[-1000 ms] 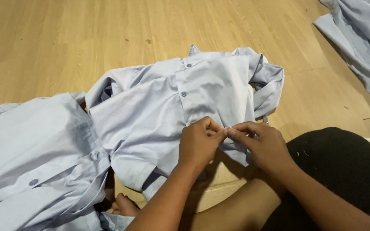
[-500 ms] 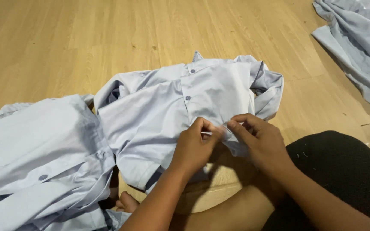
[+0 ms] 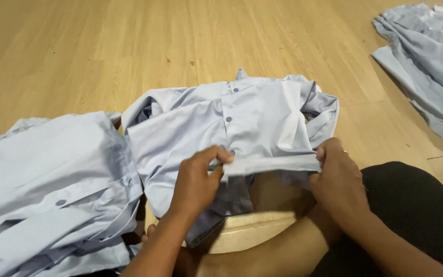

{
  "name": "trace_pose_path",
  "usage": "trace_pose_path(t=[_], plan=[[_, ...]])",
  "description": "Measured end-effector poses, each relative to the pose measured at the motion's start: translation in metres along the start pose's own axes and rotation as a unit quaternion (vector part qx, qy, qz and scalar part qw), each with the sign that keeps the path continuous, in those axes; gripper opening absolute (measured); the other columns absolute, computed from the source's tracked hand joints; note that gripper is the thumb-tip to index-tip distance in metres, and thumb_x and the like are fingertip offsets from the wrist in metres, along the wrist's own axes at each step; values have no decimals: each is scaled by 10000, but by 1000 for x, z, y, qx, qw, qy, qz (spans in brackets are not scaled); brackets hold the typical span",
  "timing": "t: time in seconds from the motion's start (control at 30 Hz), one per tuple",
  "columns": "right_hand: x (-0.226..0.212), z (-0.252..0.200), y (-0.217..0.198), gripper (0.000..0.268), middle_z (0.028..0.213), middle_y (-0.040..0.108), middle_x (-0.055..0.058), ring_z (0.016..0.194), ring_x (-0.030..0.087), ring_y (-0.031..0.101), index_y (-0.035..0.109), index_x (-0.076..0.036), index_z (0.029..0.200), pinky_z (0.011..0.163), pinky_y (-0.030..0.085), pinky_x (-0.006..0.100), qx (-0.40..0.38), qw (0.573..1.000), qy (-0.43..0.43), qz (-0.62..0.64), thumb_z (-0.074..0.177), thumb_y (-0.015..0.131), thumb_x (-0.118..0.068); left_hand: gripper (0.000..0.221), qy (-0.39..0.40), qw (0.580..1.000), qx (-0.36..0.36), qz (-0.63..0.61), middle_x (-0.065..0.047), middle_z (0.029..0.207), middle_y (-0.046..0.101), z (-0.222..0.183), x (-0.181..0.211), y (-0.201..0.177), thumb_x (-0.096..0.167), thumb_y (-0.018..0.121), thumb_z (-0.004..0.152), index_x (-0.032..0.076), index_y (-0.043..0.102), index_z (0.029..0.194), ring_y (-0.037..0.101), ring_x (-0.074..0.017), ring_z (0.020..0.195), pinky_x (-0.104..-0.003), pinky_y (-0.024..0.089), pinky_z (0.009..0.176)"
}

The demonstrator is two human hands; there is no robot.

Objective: A person is sitting on the floor inspecting school shirts, using scissors to trim loose threads and checking the collars, name tags, and buttons.

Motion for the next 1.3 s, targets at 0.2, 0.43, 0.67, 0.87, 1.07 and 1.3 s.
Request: trace_pose_path(t=[0.2,0.43,0.67,0.87,1.07,1.3], plan=[[24,23,50,608,1072,653,63,1062,267,747,394,-157,1266,913,593,278,154,893,-180,-383,705,605,-265,245,-63,971,-134,190,-50,946,789,-19,-47,23,-46,642,817,176,738,861,706,-326,1081,-465,559,952],[57,61,49,422,1238,740,16,1238,315,652,755,-348,1158,1056,499,458,-180,982,15,-54,817,711,-593,316,-158,934,-190,260,-2,1033,762,-10,-58,20,-8,573,848,253,748,890,700,-309,1114,-485,581,933],[130,159,74,431,1333,672,-80,1175,280,684,666,-522,1296,998,541,488,-77,994,43,-64,892,585,-394,278,-82,967,-189,151,-120,1106,744,31,-50,85,47,522,906,156,711,1077,691,-370,1131,-509,559,954],[99,168,71,439,1598,429,29,1309,351,601,657,-243,1351,1124,458,491,-54,969,-125,-208,927,547,-268,194,-10,951,-266,157,-112,1176,690,75,-10,181,124,557,929,125,716,1040,664,-372,1162,-483,557,971],[98,190,53,455,1665,326,26,1342,510,476,648,-231,1360,1060,520,571,-73,971,-132,-187,908,595,-249,326,-7,942,-308,135,-170,1412,563,121,-5,266,142,543,948,57,658,1240,584,-404,1298,-507,522,1049],[102,198,47,362,1401,631,33,1260,376,612,672,-195,1315,1062,487,523,-82,988,-124,-29,967,575,-220,646,-54,940,-321,100,-322,1546,370,143,-10,298,62,531,951,-59,316,1548,421,-469,1438,-555,393,1177]])
Point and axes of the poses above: each hand's wrist, its own z-axis towards the middle knuckle, its own y-axis out of the palm, x = y × z, the point moved 8 cm from there along z, towards the middle knuckle
